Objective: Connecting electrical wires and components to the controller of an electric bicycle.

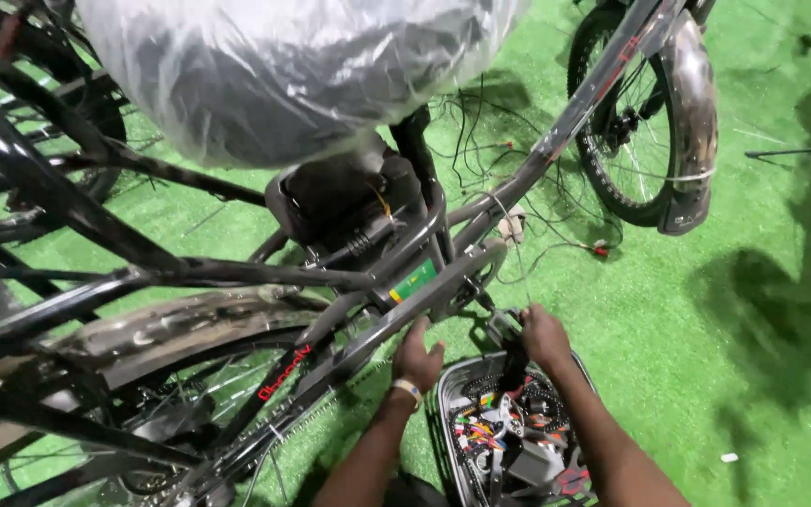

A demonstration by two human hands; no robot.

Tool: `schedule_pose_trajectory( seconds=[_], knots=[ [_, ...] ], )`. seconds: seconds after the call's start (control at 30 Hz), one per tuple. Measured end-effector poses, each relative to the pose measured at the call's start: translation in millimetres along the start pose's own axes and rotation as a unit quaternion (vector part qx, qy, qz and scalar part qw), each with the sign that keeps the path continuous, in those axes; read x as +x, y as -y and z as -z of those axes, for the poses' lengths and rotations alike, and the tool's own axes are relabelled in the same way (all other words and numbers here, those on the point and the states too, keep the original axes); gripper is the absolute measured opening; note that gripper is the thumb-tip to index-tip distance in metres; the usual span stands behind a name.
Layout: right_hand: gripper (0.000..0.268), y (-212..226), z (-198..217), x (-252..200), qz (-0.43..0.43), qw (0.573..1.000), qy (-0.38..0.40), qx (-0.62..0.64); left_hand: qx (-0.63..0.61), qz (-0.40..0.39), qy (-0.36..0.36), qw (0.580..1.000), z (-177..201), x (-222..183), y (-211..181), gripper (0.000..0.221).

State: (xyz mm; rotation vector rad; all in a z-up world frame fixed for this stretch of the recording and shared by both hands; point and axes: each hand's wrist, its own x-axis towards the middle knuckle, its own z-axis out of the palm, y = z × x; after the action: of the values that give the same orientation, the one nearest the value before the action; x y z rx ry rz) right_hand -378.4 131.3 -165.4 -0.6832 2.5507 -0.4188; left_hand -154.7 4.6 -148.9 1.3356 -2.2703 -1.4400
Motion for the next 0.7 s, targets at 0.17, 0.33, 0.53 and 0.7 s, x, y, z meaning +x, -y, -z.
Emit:
schedule_pose_trajectory(
  seconds=[0.17, 0.33, 0.53, 0.7],
  knots=[
    [0.025, 50, 77, -58, 0.151, 0.909, -0.185, 0.341, -0.019, -0.003, 0.001, 1.0, 23, -10, -6, 0.051],
    [0.009, 115, 175, -85, 0.351, 0.801, -0.336, 0.35, -0.003, -0.008, 0.024, 1.0, 13, -1, 0, 0.055],
    [0.009, 214, 233, -84, 0.541, 0.714, -0.41, 0.169, -0.02, 0.026, 0.077, 0.997, 25, -8, -30, 0.06],
    [0.021, 269, 201, -49, 0.588, 0.791, -0.138, 0.095, -0.039, 0.073, 0.14, 0.987, 13, 25, -19, 0.064]
  ],
)
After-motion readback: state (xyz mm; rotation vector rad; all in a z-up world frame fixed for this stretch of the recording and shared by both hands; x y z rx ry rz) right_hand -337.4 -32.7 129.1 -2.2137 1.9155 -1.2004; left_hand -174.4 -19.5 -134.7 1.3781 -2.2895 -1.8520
